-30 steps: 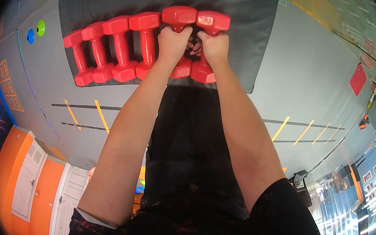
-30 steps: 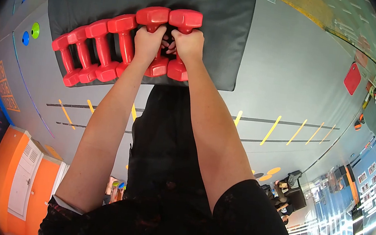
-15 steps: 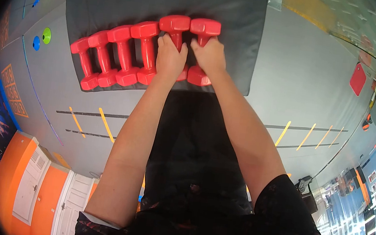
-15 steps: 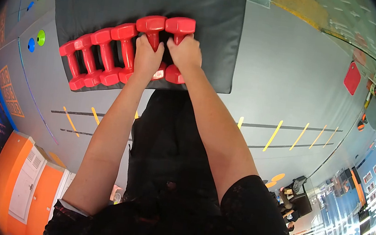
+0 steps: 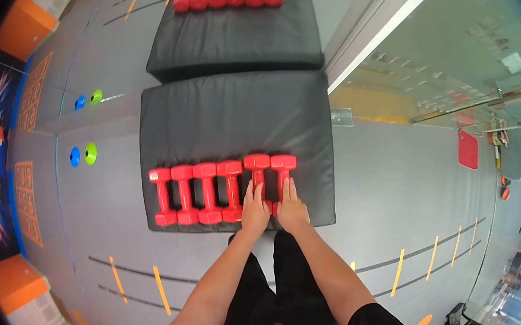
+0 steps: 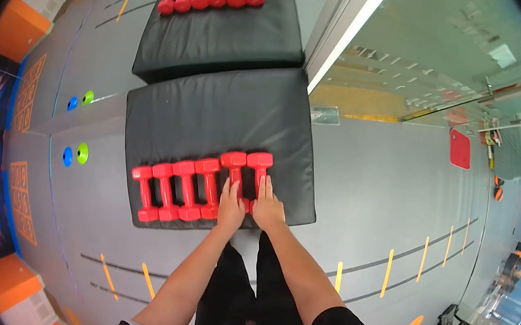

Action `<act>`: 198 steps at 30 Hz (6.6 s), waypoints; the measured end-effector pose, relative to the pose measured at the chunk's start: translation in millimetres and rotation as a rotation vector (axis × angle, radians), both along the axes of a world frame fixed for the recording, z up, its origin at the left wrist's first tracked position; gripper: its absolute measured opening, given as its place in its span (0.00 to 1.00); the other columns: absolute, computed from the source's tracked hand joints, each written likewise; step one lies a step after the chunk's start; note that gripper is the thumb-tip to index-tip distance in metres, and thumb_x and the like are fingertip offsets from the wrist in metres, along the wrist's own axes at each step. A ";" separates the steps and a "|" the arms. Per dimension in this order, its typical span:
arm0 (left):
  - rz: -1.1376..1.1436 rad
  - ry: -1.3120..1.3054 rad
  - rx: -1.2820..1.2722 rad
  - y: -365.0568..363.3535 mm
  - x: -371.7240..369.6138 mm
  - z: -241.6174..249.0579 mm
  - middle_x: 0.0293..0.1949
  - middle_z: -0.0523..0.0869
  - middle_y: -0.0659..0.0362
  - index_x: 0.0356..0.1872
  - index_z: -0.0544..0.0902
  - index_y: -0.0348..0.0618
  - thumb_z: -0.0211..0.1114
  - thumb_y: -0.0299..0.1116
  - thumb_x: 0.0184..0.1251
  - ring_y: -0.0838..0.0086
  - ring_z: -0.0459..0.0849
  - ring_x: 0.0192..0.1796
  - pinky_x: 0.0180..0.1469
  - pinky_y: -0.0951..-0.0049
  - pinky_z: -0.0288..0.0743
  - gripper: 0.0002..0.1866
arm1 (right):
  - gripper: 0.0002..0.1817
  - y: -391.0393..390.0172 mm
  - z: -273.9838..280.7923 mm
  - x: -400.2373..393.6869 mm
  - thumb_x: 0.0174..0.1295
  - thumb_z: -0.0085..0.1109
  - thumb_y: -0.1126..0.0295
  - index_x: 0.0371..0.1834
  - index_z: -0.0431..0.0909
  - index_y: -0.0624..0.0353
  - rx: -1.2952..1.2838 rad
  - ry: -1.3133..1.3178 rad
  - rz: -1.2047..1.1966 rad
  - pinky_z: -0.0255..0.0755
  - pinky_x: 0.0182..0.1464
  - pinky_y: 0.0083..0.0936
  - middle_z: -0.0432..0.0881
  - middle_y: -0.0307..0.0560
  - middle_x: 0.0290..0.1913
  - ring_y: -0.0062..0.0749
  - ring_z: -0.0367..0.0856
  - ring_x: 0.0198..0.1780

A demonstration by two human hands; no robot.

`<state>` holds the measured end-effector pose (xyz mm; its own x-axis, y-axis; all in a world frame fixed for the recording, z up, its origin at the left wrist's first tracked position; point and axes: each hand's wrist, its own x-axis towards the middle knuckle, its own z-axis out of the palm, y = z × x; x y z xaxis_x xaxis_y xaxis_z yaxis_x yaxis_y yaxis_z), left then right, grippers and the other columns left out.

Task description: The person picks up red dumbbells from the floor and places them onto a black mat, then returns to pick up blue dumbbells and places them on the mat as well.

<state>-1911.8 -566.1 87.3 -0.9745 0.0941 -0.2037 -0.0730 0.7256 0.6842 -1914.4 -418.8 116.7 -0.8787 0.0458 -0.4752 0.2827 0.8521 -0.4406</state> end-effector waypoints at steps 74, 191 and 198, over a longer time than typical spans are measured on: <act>-2.566 -0.322 0.562 495.3 690.6 425.6 0.58 0.84 0.53 0.71 0.72 0.44 0.64 0.25 0.73 0.67 0.87 0.55 0.50 0.66 0.83 0.26 | 0.23 123.3 372.9 802.9 0.70 0.64 0.57 0.65 0.77 0.52 0.541 0.582 -2.661 0.76 0.66 0.40 0.78 0.48 0.64 0.44 0.80 0.66; -2.568 -0.405 -0.368 409.8 1933.2 -109.5 0.41 0.89 0.50 0.61 0.79 0.36 0.67 0.28 0.68 0.62 0.90 0.39 0.46 0.63 0.83 0.21 | 0.25 98.1 -69.2 2072.1 0.63 0.69 0.62 0.62 0.75 0.57 -0.110 -0.142 -2.258 0.76 0.62 0.47 0.77 0.53 0.58 0.55 0.77 0.63; -2.058 -0.445 -0.945 376.6 1931.1 -260.6 0.51 0.91 0.46 0.64 0.79 0.40 0.67 0.38 0.65 0.51 0.89 0.56 0.62 0.57 0.79 0.27 | 0.37 91.4 -249.1 2088.9 0.63 0.67 0.68 0.75 0.62 0.60 -0.465 0.052 -2.330 0.73 0.71 0.48 0.72 0.61 0.67 0.57 0.72 0.72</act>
<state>19.3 -189.5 -173.3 0.3613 0.3368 -0.8695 0.9234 0.0001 0.3837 174.5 -327.4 -132.4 0.4422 0.5234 -0.7283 0.2352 -0.8513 -0.4690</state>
